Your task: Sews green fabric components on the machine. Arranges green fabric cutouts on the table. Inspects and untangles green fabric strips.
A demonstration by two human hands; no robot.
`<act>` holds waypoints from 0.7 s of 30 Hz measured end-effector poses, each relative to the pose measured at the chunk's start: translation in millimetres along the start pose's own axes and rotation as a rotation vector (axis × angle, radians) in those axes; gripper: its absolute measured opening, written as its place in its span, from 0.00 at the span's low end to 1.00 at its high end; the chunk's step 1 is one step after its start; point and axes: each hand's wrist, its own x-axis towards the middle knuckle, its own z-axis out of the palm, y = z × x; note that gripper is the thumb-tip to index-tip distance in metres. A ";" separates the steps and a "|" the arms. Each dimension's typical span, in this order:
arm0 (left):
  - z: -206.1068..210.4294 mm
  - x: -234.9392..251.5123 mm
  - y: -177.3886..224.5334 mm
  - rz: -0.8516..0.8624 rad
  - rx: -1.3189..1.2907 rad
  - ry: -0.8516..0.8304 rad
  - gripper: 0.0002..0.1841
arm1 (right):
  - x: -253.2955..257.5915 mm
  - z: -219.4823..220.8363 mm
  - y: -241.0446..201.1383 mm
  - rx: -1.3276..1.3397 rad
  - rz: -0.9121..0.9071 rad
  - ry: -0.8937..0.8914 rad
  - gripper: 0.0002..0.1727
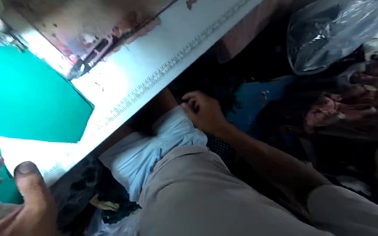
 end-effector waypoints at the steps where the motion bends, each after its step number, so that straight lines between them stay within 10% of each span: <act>1: -0.1 -20.9 -3.5 0.008 -0.051 0.030 0.16 | -5.9 -5.2 31.4 -0.026 0.152 -0.035 0.21; 6: 18.5 -119.2 2.2 -0.194 0.132 0.049 0.14 | -53.7 -14.9 114.8 -0.131 0.284 -0.069 0.25; 14: 23.9 -260.1 -73.6 -0.952 0.220 -0.097 0.23 | -24.7 21.8 18.7 0.102 -0.156 -0.078 0.24; 21: 89.2 -294.7 -78.9 -0.790 0.409 -0.302 0.25 | 4.7 28.2 -55.0 0.050 -0.567 -0.242 0.23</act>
